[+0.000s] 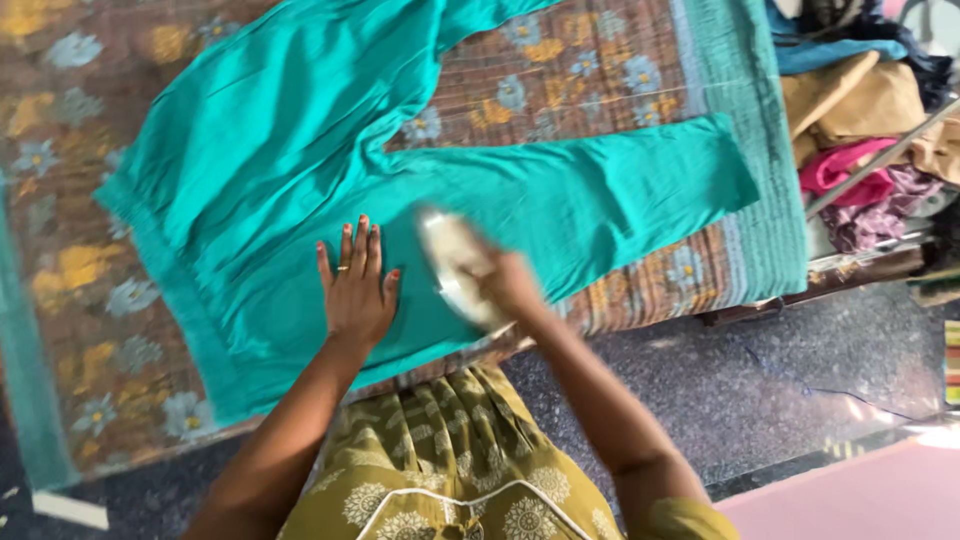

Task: The person irons a pair of teal trousers laid out on a floral-patterned table. They use a white electric iron to smooth the fabric, systematically moving from one leg to the other and adjusting the garment's position as needed.

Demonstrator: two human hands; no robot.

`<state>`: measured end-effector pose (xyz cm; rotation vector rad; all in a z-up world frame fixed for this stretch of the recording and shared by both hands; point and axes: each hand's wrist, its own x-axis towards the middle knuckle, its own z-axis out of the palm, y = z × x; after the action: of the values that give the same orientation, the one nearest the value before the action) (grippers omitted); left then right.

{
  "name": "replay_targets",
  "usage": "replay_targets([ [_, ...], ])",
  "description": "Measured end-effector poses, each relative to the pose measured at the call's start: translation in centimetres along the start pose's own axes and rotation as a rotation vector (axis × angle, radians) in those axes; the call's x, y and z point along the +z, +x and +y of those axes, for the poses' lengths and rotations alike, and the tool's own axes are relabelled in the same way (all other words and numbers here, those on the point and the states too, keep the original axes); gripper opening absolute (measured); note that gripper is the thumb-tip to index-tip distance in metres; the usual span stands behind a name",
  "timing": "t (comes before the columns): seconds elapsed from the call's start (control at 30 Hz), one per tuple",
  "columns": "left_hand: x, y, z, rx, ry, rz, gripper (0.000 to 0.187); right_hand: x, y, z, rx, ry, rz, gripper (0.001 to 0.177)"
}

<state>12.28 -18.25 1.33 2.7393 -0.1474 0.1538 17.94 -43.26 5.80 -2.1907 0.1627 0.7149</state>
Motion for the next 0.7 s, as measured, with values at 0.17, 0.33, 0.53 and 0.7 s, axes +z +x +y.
replay_targets([
  [0.17, 2.2, 2.5, 0.9, -0.109, 0.175, -0.062, 0.071, -2.7, -0.6, -2.3, -0.491, -0.191, 0.114, 0.07],
  [0.33, 2.1, 2.5, 1.0, -0.14, 0.191, -0.078, 0.075, -15.1, 6.6, 5.2, -0.084, 0.015, 0.206, 0.061],
  [0.53, 1.2, 3.2, 2.3, -0.127, 0.214, 0.021, 0.063, -24.6, 8.5, 10.2, -0.331, 0.266, 0.214, 0.062],
  [0.7, 1.6, 9.2, 2.6, -0.029, 0.152, 0.264, 0.041, -22.3, 7.0, 6.0, -0.357, -0.068, -0.027, 0.063],
])
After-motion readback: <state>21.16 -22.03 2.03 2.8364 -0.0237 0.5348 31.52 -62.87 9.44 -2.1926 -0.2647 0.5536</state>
